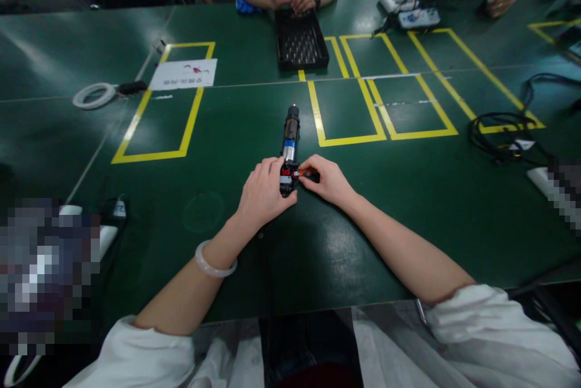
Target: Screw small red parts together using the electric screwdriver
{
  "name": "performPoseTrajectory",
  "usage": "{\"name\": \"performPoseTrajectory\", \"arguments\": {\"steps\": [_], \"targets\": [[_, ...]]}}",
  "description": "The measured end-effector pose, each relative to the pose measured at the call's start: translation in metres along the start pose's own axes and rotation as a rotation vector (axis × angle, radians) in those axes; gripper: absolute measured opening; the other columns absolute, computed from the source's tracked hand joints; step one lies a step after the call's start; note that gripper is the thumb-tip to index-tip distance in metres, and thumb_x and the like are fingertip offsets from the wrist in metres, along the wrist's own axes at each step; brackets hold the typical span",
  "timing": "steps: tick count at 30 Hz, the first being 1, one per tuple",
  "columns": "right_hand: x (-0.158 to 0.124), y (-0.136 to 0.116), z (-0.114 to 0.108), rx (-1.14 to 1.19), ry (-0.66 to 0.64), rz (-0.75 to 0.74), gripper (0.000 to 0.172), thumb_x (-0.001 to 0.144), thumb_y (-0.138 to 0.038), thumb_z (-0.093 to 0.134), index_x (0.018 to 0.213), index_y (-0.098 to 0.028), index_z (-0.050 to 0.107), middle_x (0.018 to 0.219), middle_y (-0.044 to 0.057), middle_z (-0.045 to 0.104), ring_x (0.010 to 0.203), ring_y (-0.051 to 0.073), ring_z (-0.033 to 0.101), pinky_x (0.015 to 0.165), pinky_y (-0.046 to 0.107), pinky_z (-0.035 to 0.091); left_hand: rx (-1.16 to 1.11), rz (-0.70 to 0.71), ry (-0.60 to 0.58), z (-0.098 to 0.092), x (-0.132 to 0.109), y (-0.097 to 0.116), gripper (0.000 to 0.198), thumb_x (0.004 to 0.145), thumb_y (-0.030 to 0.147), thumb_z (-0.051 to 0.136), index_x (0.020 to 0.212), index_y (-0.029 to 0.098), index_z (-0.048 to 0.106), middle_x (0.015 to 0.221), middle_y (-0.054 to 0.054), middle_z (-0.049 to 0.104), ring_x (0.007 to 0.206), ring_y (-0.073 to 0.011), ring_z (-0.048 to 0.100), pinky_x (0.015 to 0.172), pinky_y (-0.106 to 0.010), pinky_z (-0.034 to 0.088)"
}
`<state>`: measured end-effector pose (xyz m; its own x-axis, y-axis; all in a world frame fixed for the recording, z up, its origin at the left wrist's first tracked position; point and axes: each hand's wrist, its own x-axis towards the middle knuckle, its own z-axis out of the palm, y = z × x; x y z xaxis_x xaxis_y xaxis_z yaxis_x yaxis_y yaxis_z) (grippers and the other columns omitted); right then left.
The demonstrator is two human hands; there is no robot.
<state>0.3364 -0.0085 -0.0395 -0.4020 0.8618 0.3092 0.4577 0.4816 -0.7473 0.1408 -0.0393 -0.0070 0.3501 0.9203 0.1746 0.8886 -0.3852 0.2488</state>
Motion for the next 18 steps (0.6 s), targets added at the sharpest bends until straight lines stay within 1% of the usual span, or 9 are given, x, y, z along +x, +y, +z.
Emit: {"name": "performPoseTrajectory", "arguments": {"steps": [6,11,14,18], "targets": [[-0.0008,-0.0026,0.0009,0.021,-0.001,-0.017,0.016,0.083,-0.014,0.061,0.098,-0.020,0.058,0.091,0.003,0.062,0.081,0.018,0.060,0.076,0.031,0.049,-0.004,-0.001,0.000,0.0014,-0.0009,-0.0026,0.068,0.078,0.040,0.064,0.137,0.015,0.044,0.134,-0.018,0.053,0.118,-0.0354,0.054,0.098,-0.047,0.048],[-0.0011,-0.0040,-0.0008,-0.001,-0.005,-0.059,0.007,0.087,-0.017,0.059,0.092,-0.021,0.062,0.089,0.004,0.060,0.082,0.018,0.059,0.075,0.030,0.048,0.000,-0.005,-0.007,0.0008,-0.0014,-0.0021,0.068,0.078,0.040,0.064,0.137,0.013,0.044,0.134,-0.018,0.053,0.118,-0.0351,0.054,0.098,-0.047,0.048],[-0.0017,-0.0054,-0.0027,0.016,0.010,-0.079,0.010,0.089,-0.017,0.057,0.094,-0.020,0.065,0.088,0.004,0.062,0.080,0.018,0.059,0.075,0.030,0.048,0.015,-0.003,-0.010,-0.0005,-0.0018,-0.0018,0.069,0.079,0.040,0.064,0.139,0.012,0.044,0.135,-0.019,0.053,0.118,-0.0357,0.054,0.098,-0.047,0.047],[-0.0022,-0.0053,-0.0040,0.013,0.015,-0.087,0.018,0.088,-0.013,0.052,0.096,-0.019,0.068,0.089,0.005,0.065,0.080,0.018,0.061,0.075,0.030,0.047,0.040,-0.022,-0.043,-0.0025,0.0004,0.0017,0.076,0.084,0.053,0.060,0.145,0.012,0.040,0.132,-0.019,0.053,0.114,-0.0357,0.056,0.092,-0.047,0.048]]}}
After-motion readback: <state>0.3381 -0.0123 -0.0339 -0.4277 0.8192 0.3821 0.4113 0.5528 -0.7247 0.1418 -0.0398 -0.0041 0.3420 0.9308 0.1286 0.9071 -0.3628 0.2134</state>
